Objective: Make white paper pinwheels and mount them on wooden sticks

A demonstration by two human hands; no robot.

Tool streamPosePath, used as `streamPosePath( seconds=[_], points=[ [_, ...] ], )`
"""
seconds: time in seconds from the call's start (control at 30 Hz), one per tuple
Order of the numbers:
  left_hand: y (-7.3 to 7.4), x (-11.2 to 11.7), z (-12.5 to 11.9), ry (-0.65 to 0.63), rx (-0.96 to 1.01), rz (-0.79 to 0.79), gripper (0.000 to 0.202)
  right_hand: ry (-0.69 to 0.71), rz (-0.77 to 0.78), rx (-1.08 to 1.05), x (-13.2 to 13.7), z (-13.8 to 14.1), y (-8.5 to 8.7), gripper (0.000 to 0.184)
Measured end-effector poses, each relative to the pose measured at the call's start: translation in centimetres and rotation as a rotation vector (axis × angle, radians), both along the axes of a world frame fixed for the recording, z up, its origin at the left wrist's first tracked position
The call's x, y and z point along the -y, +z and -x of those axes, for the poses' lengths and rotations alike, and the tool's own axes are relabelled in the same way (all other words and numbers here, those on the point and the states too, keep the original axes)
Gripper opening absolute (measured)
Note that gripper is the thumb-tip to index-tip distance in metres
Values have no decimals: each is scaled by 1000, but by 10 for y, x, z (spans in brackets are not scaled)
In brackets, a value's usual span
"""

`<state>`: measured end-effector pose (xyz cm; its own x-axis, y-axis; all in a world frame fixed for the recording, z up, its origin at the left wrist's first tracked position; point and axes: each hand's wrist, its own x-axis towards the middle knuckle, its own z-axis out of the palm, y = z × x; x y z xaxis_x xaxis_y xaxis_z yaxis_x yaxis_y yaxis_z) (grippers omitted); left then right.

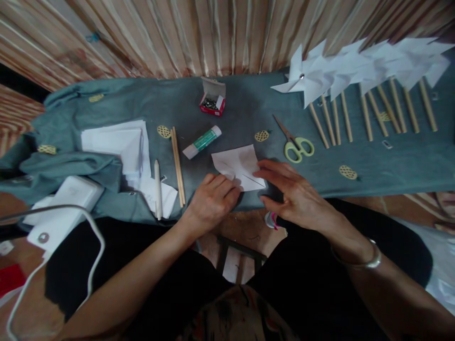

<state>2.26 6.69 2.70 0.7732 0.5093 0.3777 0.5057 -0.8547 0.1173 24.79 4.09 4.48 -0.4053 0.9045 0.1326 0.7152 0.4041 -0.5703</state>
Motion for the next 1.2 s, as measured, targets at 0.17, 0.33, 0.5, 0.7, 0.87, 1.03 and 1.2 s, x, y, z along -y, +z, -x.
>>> streamPosePath(
  seconds=[0.17,0.33,0.5,0.7,0.87,1.03,1.2],
  points=[
    [5,5,9,6,43,50,10,57,29,-30,0,-1,-1,34],
    [5,11,19,-16,99,104,7,79,44,-104,0,7,-1,24],
    [5,12,22,-4,79,117,7,80,79,-192,-2,13,-1,12],
    [3,19,18,-8,136,165,24,28,53,-224,-5,23,-9,8],
    [3,22,14,-42,147,190,24,5,9,-193,-8,28,-12,7],
    [0,21,15,-27,160,199,19,-26,-17,-164,-9,30,-10,9],
    [-3,22,15,-14,178,207,17,-61,-10,-156,-8,31,-11,8]
  ],
)
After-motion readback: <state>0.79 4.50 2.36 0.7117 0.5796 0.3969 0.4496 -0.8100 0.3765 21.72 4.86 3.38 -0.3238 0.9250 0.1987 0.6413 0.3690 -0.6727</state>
